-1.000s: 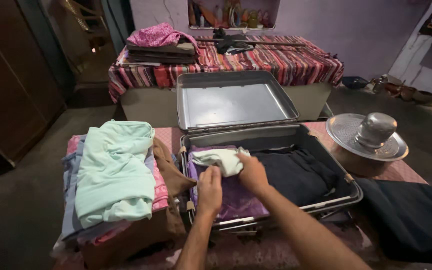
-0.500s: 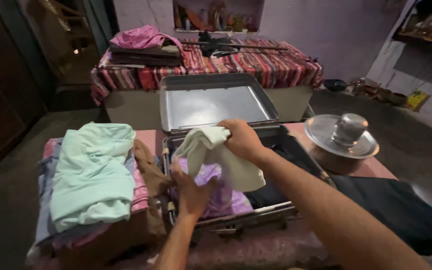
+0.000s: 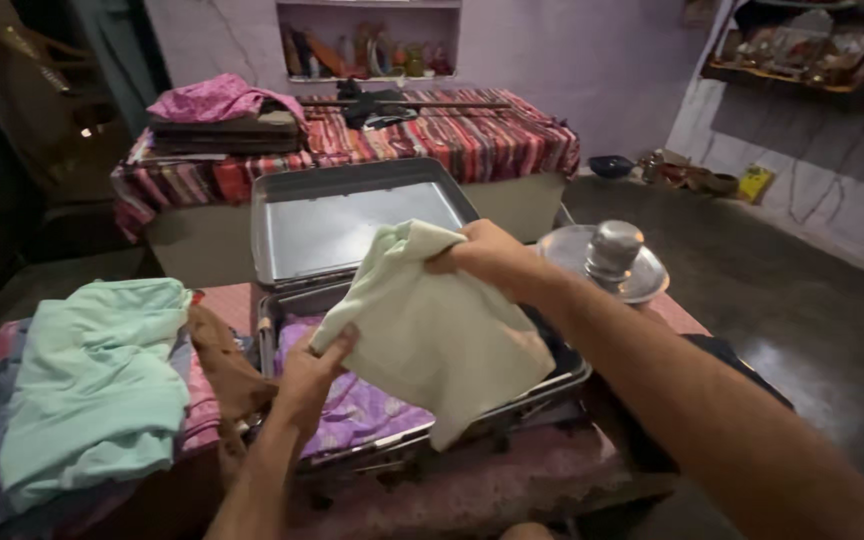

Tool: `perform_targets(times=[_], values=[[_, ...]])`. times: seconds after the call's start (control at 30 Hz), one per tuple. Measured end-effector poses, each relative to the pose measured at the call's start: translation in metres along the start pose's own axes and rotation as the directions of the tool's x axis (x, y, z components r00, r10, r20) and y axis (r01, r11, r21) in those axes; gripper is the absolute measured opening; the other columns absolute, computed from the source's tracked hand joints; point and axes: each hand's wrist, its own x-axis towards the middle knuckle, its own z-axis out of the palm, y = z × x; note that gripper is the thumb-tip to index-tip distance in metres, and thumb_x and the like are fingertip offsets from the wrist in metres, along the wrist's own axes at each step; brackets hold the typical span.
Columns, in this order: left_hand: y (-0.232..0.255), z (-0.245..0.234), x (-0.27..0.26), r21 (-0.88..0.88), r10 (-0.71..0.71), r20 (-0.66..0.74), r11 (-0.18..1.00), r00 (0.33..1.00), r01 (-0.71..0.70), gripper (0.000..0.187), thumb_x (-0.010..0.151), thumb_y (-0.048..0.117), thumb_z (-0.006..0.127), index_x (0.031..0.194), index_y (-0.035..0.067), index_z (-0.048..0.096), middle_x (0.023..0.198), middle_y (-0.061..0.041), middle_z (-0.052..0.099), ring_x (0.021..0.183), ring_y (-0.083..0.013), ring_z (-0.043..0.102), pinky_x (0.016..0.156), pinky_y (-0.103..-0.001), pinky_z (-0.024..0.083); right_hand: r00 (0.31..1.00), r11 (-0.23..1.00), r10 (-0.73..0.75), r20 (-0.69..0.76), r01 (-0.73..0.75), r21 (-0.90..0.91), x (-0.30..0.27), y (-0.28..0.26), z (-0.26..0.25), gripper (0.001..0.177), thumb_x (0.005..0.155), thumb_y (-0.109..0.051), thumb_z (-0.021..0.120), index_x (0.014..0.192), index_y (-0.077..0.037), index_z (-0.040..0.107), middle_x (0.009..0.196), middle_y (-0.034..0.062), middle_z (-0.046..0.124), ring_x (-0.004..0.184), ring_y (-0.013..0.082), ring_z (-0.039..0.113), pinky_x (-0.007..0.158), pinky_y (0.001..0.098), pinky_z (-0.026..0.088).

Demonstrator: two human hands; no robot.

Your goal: The person folds and places several garments into an open suitcase on a table. They handle a light green top, a brown shirt, a dark blue garment, a white cloth, a purple patterned top, and a black garment, arranging them in layers inside the suitcase.

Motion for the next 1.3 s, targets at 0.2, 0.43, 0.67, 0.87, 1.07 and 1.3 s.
perform_targets(times=[0.2,0.43,0.67,0.87,1.07,1.3], values=[[0.047,0.059,0.01,0.157,0.152,0.077,0.974,0.985,-0.162,0.038,0.096,0.034,0.068,0.12,0.005,0.071,0.094,0.0,0.07,0.083,-0.0088,0.061,0.071,-0.027,0.051,0.998,0.994,0.066,-0.001,-0.065,0.087,-0.039,0.016,-0.063,0.04,0.082,-0.024,0.075,0.112,0.002,0.076,0.102,0.0118,0.079,0.089,0.0207,0.075,0.081,0.0355,0.059],[0.063,0.155,0.037,0.265,0.154,0.151,0.945,0.977,-0.19,0.03,0.098,0.027,0.067,0.114,0.003,0.073,0.083,-0.002,0.065,0.072,-0.0117,0.054,0.063,-0.03,0.046,0.966,0.987,0.137,-0.22,-0.114,0.115,-0.077,0.054,-0.135,0.042,0.084,-0.029,0.075,0.118,-0.005,0.072,0.104,0.0077,0.077,0.093,0.0191,0.073,0.082,0.0415,0.059],[0.02,0.271,0.057,0.076,0.031,0.224,0.996,0.974,-0.049,0.029,0.093,0.024,0.069,0.112,0.003,0.072,0.095,-0.004,0.076,0.08,-0.0122,0.068,0.07,-0.03,0.054,0.907,0.969,0.232,-0.351,-0.186,0.16,-0.118,0.129,-0.216,0.044,0.082,-0.032,0.078,0.112,0.0,0.075,0.098,0.012,0.078,0.083,0.022,0.075,0.077,0.0392,0.061],[-0.049,0.353,0.059,0.101,-0.172,0.273,0.984,0.946,0.149,0.029,0.091,0.024,0.072,0.105,-0.001,0.075,0.092,-0.008,0.077,0.077,-0.0167,0.068,0.07,-0.034,0.053,0.846,0.937,0.35,-0.403,-0.324,0.133,-0.146,0.203,-0.282,0.043,0.083,-0.03,0.08,0.103,0.008,0.078,0.094,0.015,0.078,0.08,0.0228,0.073,0.073,0.0363,0.058],[-0.116,0.409,0.064,0.163,-0.25,0.267,0.964,0.931,0.212,0.033,0.092,0.029,0.073,0.102,-0.003,0.076,0.09,-0.01,0.074,0.078,-0.0185,0.064,0.071,-0.036,0.051,0.798,0.907,0.42,-0.432,-0.38,0.181,-0.153,0.272,-0.312,0.045,0.084,-0.03,0.079,0.106,0.009,0.076,0.096,0.0149,0.078,0.081,0.0223,0.073,0.073,0.0368,0.058],[-0.156,0.427,0.073,0.294,-0.057,0.15,0.956,0.987,0.011,0.059,0.08,0.027,0.081,0.124,-0.005,0.058,0.11,-0.018,0.072,0.097,-0.0281,0.07,0.087,-0.04,0.054,0.696,0.901,0.421,-0.582,-0.394,0.181,-0.131,0.347,-0.309,0.052,0.087,-0.032,0.078,0.124,0.003,0.068,0.114,0.0154,0.073,0.097,0.0219,0.069,0.085,0.0374,0.055]])
